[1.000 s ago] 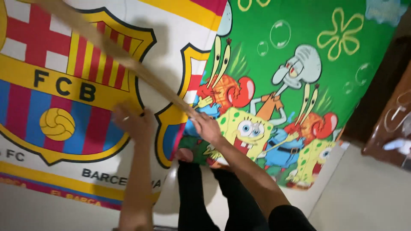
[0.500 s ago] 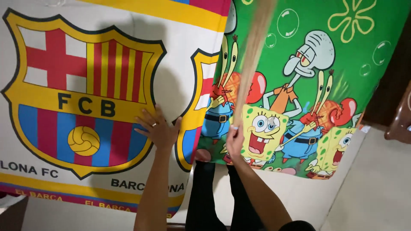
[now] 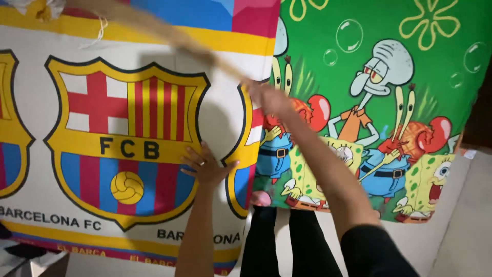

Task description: The recorder uses a stick broom to dust and clean the surfaces of two beds with colorful bedding.

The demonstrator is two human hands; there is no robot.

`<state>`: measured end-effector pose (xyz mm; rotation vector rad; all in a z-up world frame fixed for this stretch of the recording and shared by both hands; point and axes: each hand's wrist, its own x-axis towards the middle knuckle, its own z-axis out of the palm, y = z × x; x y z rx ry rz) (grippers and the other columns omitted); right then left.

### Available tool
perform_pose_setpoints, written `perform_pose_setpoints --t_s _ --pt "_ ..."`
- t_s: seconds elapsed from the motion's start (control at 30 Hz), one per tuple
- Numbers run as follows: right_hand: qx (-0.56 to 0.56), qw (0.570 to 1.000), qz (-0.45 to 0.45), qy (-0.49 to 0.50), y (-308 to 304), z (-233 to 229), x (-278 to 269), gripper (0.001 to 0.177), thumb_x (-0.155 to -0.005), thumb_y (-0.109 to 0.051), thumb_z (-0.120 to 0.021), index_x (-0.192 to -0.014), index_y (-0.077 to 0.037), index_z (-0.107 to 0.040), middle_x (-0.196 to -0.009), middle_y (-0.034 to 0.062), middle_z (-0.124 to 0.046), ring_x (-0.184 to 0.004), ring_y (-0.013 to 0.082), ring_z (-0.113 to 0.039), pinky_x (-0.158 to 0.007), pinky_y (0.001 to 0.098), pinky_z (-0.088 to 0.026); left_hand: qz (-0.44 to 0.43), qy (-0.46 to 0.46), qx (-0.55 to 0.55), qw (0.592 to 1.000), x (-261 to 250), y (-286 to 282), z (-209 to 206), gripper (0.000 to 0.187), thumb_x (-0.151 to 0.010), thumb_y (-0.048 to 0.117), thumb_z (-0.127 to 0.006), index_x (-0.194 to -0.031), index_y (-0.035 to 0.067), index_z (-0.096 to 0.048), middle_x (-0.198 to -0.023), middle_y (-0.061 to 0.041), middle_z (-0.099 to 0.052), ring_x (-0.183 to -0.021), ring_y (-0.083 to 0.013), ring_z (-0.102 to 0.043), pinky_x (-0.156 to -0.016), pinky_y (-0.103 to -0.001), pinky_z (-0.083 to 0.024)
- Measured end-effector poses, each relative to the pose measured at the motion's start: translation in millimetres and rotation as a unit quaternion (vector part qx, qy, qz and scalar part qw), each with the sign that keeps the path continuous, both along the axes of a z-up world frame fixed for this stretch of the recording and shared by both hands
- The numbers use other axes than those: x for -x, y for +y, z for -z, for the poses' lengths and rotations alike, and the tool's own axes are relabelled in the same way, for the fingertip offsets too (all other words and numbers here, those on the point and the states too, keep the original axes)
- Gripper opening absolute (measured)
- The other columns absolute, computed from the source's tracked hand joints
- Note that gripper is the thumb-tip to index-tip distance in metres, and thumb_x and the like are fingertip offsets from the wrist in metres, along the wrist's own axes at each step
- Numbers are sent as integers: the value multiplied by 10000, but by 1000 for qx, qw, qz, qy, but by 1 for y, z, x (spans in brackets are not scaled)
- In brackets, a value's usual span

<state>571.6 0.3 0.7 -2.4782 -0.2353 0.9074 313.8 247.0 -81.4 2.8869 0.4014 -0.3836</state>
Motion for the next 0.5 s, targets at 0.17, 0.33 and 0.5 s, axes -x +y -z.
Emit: perform_pose_setpoints --t_s 0.17,0.33,0.5 --pt "83 972 -32 -217 -44 -12 -55 492 -1096 -417 -515 -1573 -401 -397 -1020 170 -675 -848 367 -691 -716 512 -559 -2 73 67 995 -6 7 3 1483 -591 1043 -494 -1646 217 141 -1618 -370 248 -1397 -698 258 -974 -891 112" --pt "95 919 -6 -382 -94 13 -52 569 -1069 -339 -568 -1606 -374 -383 -1042 209 -708 -762 398 -693 -611 510 -557 -51 227 126 964 -27 5 -23 1525 -553 1022 -548 -1602 249 243 -1600 -338 350 -1373 -639 379 -986 -831 208" --pt "92 947 252 -177 -114 3 -43 617 -1133 -359 -504 -1654 -359 -173 -960 192 -697 -804 375 -724 -690 511 -587 -62 343 117 930 -46 3 -43 1539 -553 999 -584 -1616 250 239 -1593 -294 392 -1405 -592 391 -1041 -796 216"
